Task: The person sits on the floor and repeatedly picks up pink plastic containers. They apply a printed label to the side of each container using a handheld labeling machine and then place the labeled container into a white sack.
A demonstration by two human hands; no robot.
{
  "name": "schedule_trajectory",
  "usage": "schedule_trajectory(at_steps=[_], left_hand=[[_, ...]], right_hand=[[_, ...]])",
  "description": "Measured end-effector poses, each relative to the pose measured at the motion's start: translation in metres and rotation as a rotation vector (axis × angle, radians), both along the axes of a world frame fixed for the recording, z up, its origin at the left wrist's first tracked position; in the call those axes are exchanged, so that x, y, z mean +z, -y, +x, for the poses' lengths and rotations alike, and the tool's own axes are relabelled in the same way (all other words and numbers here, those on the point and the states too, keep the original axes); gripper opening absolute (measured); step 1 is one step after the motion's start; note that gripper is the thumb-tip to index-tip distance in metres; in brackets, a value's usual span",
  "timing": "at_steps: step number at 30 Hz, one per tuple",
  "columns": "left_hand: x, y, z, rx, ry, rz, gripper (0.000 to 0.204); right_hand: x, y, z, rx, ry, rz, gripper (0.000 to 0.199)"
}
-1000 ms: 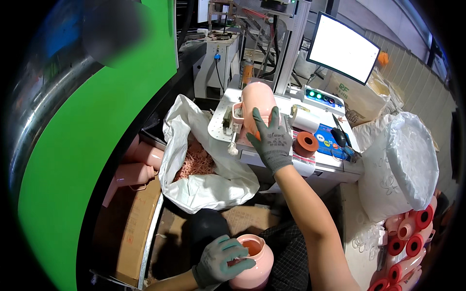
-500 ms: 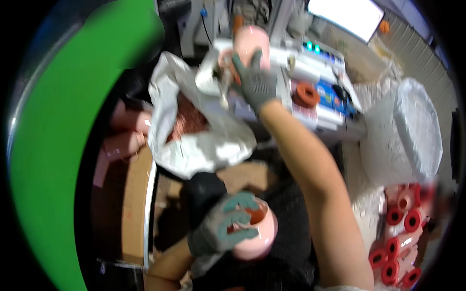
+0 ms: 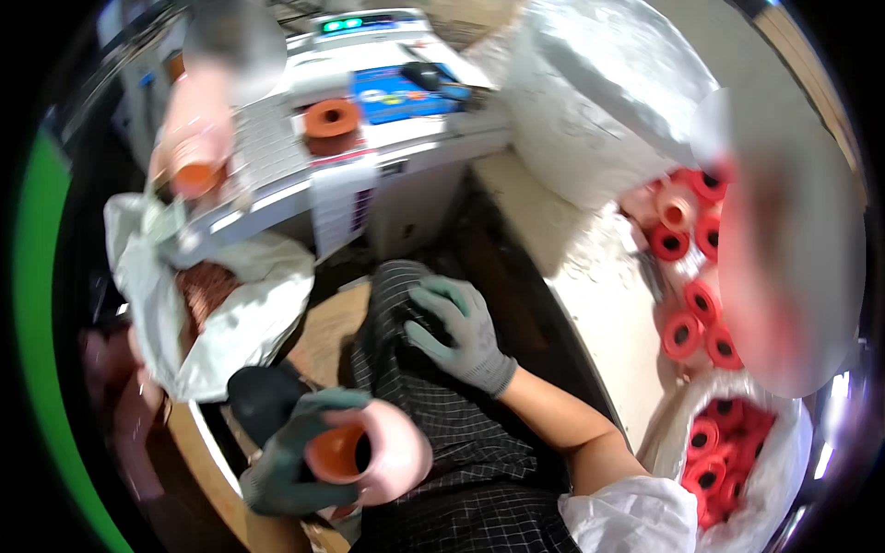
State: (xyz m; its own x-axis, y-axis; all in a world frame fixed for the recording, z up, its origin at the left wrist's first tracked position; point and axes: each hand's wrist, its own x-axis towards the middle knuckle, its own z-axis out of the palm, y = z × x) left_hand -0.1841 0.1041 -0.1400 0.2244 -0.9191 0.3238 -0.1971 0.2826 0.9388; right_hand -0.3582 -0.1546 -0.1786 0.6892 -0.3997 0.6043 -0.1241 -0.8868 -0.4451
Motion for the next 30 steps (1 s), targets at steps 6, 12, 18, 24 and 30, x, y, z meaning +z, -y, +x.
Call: schedule_trajectory(at_steps=[6,12,18,24,30], left_hand=[[0.047,0.021,-0.014,0.537,-0.181,0.331,0.104],[0.033,0.059,-0.059,0.488,-0.016,0.468,0.093],[0.004,0.055,-0.059,0.429,0.412,0.172,0.085],[-0.009,0.051,-0.061,0.421,0.559,0.069,0.125],[0.023,0.049,-0.057,0.420,0.789,0.045,0.075]], right_hand=[[-0.045,0.068,-0.171,-0.688,0.178,0.603,0.016],[-0.052,0.150,-0.195,-0.944,-0.252,0.159,0.031],[-0.090,0.170,-0.188,-0.849,-0.018,0.166,0.008],[0.016,0.049,-0.080,-0.138,0.142,0.869,0.015],[0.082,-0.021,-0.010,0.505,-0.132,-0.096,0.031]])
